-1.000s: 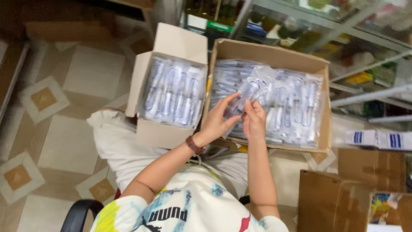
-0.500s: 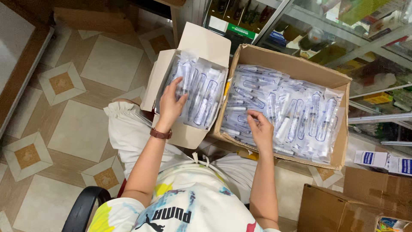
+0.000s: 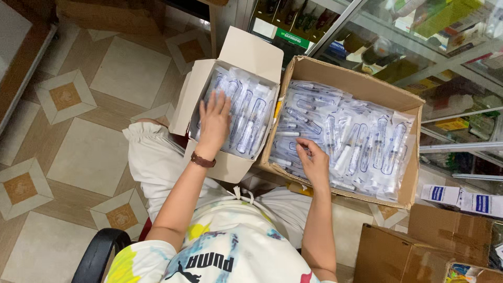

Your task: The person transfers individually wrapped syringes from a large cardboard box into a smaller white box. They arrange the syringes neatly in rows, then close the lid of the smaller box.

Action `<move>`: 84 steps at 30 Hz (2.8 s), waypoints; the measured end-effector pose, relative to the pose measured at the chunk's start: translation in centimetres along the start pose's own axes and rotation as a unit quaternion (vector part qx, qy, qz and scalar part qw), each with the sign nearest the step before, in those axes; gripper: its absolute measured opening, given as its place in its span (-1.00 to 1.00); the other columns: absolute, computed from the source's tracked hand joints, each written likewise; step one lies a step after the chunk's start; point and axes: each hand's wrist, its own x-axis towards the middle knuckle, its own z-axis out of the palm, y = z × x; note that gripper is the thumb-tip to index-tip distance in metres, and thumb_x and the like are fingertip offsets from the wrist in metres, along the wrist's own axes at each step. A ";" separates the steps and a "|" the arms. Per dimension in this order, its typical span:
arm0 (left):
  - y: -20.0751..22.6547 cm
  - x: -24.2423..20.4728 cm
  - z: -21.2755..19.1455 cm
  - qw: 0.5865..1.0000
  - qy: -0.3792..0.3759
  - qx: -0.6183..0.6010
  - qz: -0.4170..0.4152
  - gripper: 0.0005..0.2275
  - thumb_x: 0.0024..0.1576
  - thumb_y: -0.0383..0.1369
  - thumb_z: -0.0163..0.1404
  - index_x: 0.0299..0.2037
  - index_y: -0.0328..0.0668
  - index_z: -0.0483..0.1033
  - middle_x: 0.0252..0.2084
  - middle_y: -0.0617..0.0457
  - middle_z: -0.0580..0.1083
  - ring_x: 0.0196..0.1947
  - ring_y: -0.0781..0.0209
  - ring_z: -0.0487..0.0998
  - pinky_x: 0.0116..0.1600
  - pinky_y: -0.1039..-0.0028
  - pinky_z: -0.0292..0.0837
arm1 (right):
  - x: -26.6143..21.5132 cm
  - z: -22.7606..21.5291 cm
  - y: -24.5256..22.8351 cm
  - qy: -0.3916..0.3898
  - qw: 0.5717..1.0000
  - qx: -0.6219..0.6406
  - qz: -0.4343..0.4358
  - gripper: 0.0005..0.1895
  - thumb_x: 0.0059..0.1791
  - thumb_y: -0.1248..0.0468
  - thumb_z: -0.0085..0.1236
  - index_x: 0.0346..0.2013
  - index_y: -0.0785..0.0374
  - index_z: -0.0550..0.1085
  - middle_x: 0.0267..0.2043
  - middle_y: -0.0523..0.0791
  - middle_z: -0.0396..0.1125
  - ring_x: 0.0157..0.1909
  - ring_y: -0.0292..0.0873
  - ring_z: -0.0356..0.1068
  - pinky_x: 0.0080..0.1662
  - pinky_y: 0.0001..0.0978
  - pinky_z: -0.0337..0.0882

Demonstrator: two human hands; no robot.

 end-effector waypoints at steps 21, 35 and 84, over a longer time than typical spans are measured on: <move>5.9 0.9 -1.6 0.992 -0.033 -0.114 0.051 -0.50 0.25 -0.37 0.08 0.39 -0.34 0.29 0.45 -0.42 0.15 0.51 -0.38 0.02 0.47 -0.20 -0.06 | 0.3 -0.1 1.4 -0.068 0.993 -0.050 -0.078 -0.73 0.05 0.23 0.17 0.02 0.24 0.53 0.01 -0.01 0.49 -0.04 -0.05 0.54 -0.03 -0.30 0.54; 17.8 -2.3 0.4 0.907 -0.166 -0.334 0.197 -0.64 0.21 -0.37 0.09 0.22 -0.20 0.47 0.23 -0.15 0.43 0.44 -0.22 0.22 0.44 0.09 0.19 | 6.4 -14.4 12.6 0.116 0.955 -0.268 -0.057 -0.73 -0.03 0.24 0.28 -0.08 0.29 0.56 -0.04 0.10 0.47 -0.01 0.17 0.45 0.04 -0.08 0.43; 15.5 -3.1 0.6 0.666 -0.166 -0.717 -0.122 -0.75 0.24 -0.40 0.07 0.09 -0.25 0.41 -0.01 0.09 0.51 -0.02 0.41 0.52 0.06 0.53 0.50 | -1.6 -0.1 3.3 -0.114 0.870 0.479 0.020 -0.57 0.04 0.39 0.20 0.19 0.44 0.40 0.05 -0.08 0.43 0.06 -0.26 0.41 0.14 -0.37 0.40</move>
